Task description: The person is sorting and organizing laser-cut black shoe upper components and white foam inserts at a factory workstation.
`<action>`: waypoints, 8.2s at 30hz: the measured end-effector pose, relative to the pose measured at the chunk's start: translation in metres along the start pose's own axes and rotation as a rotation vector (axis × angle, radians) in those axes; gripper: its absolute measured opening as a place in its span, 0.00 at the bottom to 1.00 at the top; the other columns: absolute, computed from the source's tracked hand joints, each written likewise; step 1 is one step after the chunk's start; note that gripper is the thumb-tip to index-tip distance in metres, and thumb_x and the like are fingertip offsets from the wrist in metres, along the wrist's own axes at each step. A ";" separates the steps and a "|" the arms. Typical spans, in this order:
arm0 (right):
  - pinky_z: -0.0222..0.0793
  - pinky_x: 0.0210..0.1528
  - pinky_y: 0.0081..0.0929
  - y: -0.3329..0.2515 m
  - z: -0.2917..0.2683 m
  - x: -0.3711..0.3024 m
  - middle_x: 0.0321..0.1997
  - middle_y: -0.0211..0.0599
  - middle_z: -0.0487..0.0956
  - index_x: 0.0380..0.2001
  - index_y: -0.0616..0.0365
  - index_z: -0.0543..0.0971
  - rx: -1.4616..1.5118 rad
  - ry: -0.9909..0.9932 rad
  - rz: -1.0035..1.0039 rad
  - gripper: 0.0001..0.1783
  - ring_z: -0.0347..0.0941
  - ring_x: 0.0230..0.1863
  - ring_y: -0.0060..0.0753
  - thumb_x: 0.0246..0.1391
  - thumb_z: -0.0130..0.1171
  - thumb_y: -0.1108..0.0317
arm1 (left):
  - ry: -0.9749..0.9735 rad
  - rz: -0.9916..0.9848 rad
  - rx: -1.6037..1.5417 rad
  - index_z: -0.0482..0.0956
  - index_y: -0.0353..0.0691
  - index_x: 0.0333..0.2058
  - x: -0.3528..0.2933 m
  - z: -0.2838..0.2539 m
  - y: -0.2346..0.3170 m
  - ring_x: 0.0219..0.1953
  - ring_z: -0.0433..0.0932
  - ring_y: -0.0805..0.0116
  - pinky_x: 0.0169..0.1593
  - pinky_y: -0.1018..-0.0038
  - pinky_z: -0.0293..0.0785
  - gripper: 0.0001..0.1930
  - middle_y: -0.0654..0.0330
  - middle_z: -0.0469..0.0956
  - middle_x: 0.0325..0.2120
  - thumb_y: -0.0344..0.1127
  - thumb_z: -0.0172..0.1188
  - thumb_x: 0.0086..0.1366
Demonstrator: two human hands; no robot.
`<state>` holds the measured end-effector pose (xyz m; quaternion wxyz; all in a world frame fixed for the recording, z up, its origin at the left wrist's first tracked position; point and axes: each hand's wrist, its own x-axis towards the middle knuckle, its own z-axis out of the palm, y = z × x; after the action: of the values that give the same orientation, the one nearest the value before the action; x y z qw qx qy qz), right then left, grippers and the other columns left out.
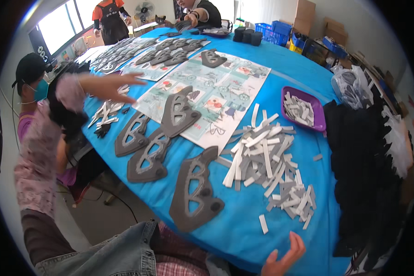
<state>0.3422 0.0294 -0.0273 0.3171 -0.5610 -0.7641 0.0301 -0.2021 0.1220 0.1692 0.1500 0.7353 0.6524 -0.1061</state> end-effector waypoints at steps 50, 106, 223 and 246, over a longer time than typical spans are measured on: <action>0.56 0.55 0.47 -0.001 0.006 -0.002 0.49 0.54 0.68 0.52 0.68 0.67 -0.004 0.052 -0.041 0.32 0.63 0.51 0.55 0.56 0.50 0.49 | 0.414 -0.603 -0.593 0.43 0.27 0.63 0.221 0.081 -0.116 0.64 0.54 0.45 0.65 0.62 0.50 0.69 0.35 0.53 0.60 0.83 0.49 0.37; 0.57 0.54 0.47 0.005 0.004 -0.005 0.49 0.52 0.69 0.52 0.66 0.67 -0.006 -0.001 -0.049 0.29 0.64 0.49 0.53 0.53 0.52 0.53 | 0.225 -0.225 0.416 0.61 0.37 0.58 0.195 0.095 -0.091 0.38 0.78 0.49 0.41 0.58 0.73 0.27 0.49 0.78 0.34 0.31 0.51 0.59; 0.54 0.62 0.33 -0.029 -0.031 -0.006 0.62 0.46 0.61 0.61 0.66 0.57 0.864 -0.037 -0.005 0.34 0.59 0.62 0.38 0.56 0.56 0.65 | 0.359 0.761 -1.586 0.43 0.36 0.64 -0.025 0.210 0.331 0.61 0.57 0.62 0.62 0.66 0.54 0.37 0.53 0.54 0.58 0.32 0.55 0.63; 0.58 0.58 0.34 0.121 -0.071 0.023 0.55 0.43 0.69 0.48 0.59 0.72 -0.054 0.141 0.179 0.18 0.65 0.55 0.40 0.55 0.55 0.64 | 1.092 0.233 -0.888 0.71 0.33 0.45 -0.044 0.235 0.244 0.49 0.68 0.63 0.56 0.70 0.61 0.13 0.54 0.68 0.48 0.23 0.47 0.61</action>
<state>0.4765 0.0729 -0.0093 0.3507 -0.6361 -0.6873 -0.0017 0.0435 -0.0283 -0.0148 0.0974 0.6180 0.5330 0.5696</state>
